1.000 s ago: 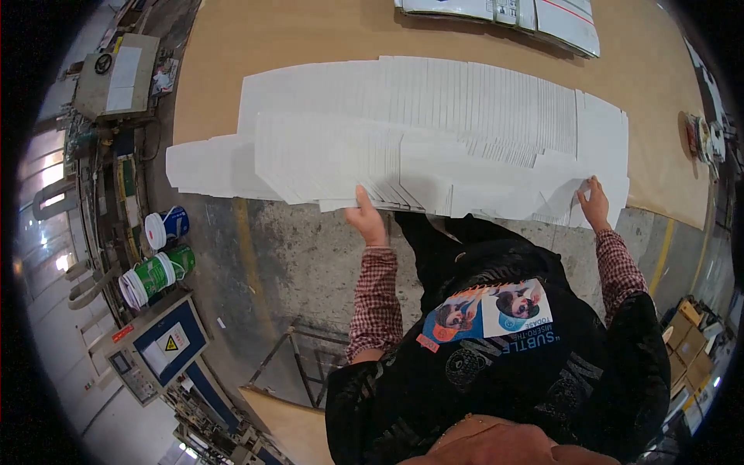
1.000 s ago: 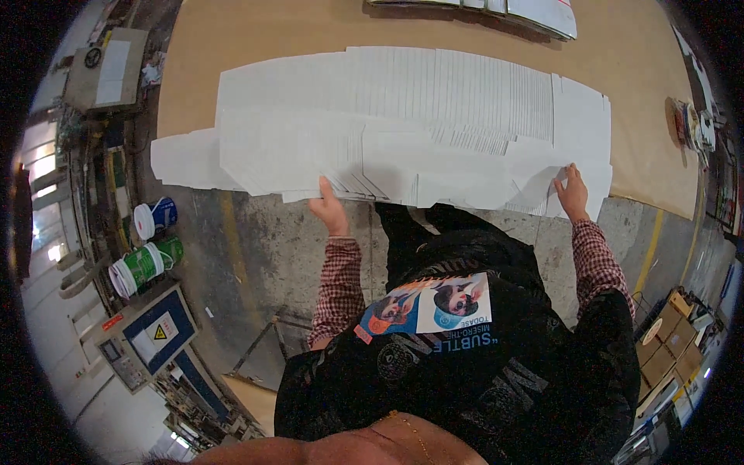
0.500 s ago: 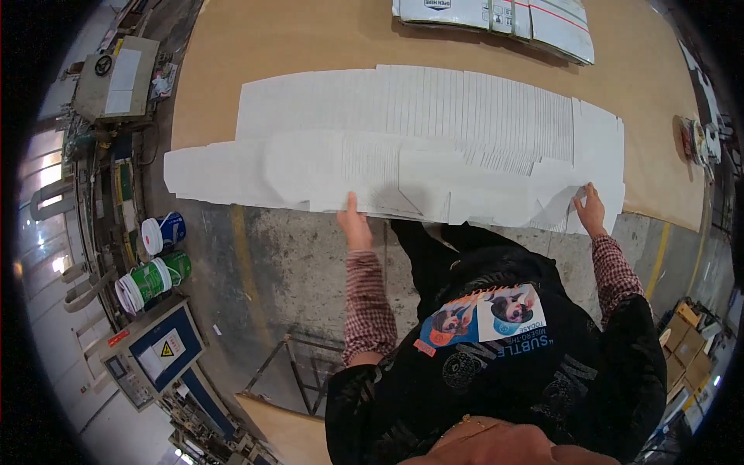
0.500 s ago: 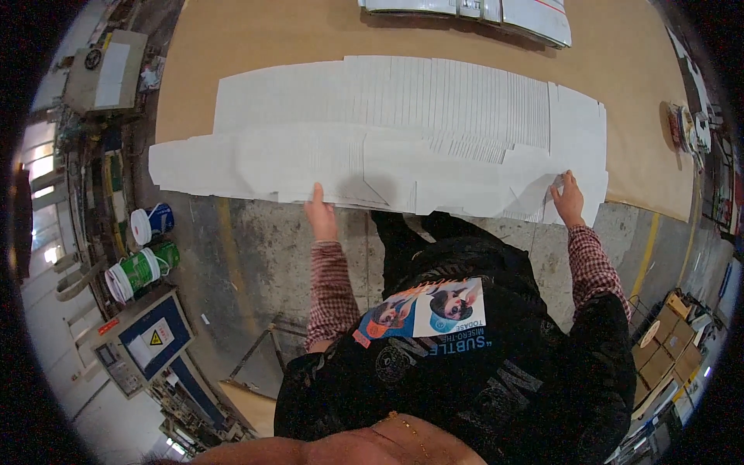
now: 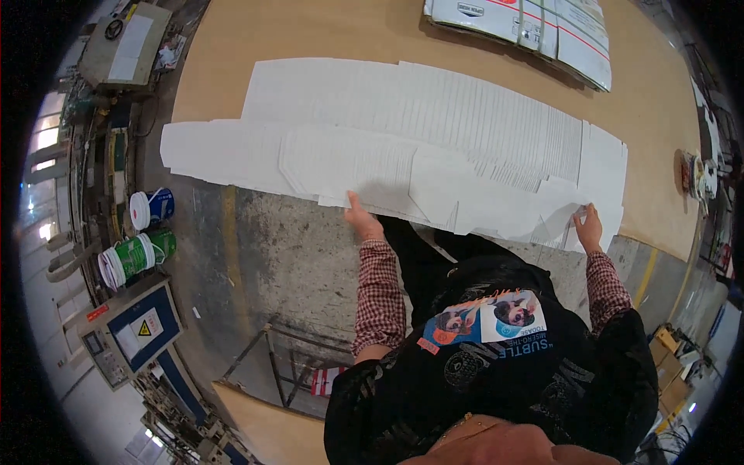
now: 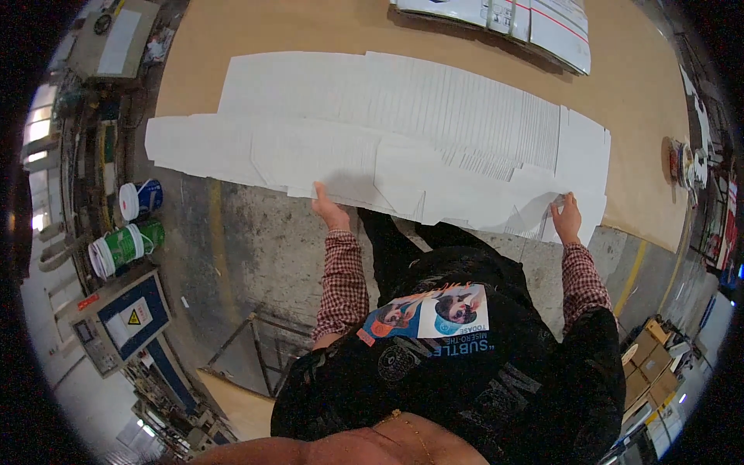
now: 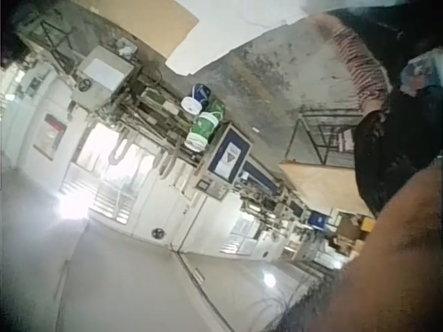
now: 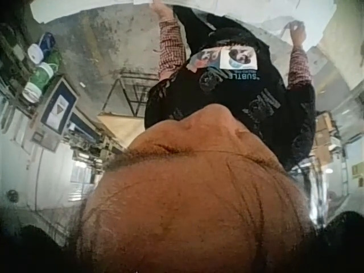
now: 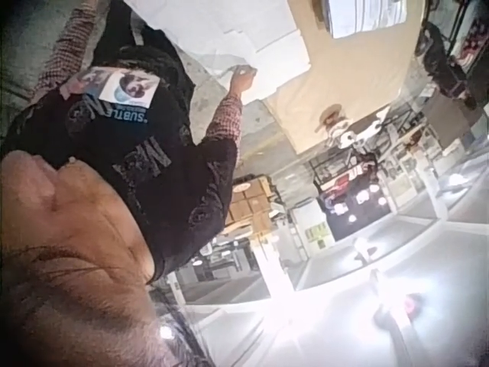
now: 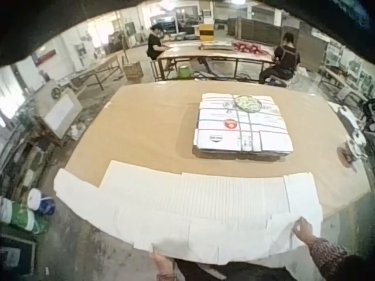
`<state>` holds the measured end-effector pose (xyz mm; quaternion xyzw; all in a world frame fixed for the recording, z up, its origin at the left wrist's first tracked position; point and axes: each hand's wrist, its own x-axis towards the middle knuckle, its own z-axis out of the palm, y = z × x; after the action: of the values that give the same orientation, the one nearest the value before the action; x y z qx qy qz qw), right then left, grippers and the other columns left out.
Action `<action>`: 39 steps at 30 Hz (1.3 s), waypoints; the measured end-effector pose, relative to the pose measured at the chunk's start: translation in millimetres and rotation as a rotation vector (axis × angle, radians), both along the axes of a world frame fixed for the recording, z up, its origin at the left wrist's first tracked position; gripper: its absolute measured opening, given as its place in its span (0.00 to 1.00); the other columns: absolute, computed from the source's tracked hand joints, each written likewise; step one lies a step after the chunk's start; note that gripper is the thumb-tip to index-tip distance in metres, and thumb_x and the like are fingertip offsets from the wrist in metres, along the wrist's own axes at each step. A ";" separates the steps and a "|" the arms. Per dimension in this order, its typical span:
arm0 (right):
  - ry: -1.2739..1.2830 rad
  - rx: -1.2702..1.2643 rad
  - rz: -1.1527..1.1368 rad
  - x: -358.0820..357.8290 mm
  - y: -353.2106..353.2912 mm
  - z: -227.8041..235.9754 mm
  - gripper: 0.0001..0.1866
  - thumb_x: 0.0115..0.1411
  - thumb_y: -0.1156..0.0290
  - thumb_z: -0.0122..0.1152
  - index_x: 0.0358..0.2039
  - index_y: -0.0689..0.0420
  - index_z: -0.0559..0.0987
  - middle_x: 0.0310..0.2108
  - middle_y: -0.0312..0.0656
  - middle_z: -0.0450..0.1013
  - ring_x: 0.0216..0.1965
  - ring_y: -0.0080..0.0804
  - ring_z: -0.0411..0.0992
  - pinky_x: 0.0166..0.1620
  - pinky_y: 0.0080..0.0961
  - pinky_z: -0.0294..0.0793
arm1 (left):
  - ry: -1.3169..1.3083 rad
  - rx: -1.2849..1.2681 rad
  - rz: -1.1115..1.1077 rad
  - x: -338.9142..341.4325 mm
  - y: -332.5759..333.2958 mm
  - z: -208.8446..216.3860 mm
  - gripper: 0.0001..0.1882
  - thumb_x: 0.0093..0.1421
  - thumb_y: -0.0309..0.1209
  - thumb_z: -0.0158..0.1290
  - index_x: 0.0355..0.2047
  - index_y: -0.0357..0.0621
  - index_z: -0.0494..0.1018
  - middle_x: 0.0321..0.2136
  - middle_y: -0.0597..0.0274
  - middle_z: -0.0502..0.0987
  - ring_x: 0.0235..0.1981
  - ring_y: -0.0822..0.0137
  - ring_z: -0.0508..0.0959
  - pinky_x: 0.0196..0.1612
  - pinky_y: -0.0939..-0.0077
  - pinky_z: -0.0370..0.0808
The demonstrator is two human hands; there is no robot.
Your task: Organizing and aligning a large stack of die-cut paper sheets on a work table.
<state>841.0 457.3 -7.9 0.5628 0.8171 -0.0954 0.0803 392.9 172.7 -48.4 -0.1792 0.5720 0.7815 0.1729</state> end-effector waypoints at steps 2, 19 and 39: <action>-0.008 -0.014 0.002 -7.4 4.7 -3.8 0.26 0.50 0.62 0.57 0.45 0.65 0.65 0.46 0.51 0.64 0.46 0.46 0.65 0.45 0.33 0.66 | -0.007 -0.008 0.060 -3.7 -5.0 -0.6 0.20 0.55 0.38 0.50 0.38 0.33 0.63 0.38 0.58 0.69 0.38 0.64 0.71 0.39 0.70 0.70; 0.465 -0.090 0.041 -135.8 14.2 13.7 0.21 0.54 0.75 0.53 0.49 0.59 0.65 0.50 0.45 0.60 0.39 0.33 0.66 0.39 0.26 0.70 | -0.615 0.144 -0.430 4.2 -9.4 10.2 0.36 0.55 0.50 0.46 0.51 0.29 0.56 0.45 0.50 0.67 0.43 0.59 0.70 0.44 0.62 0.67; 0.619 -0.727 0.878 -600.7 -99.7 21.9 0.16 0.47 0.77 0.57 0.39 0.53 0.74 0.40 0.39 0.67 0.41 0.30 0.67 0.41 0.23 0.66 | -0.574 0.084 -0.587 17.8 -4.2 -23.2 0.26 0.54 0.53 0.47 0.21 0.39 0.61 0.12 0.68 0.53 0.19 0.68 0.62 0.36 0.70 0.70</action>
<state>240.3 357.6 14.1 0.0595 0.8722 -0.4821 0.0578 410.7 168.5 -71.6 -0.2120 0.4948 0.6401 0.5481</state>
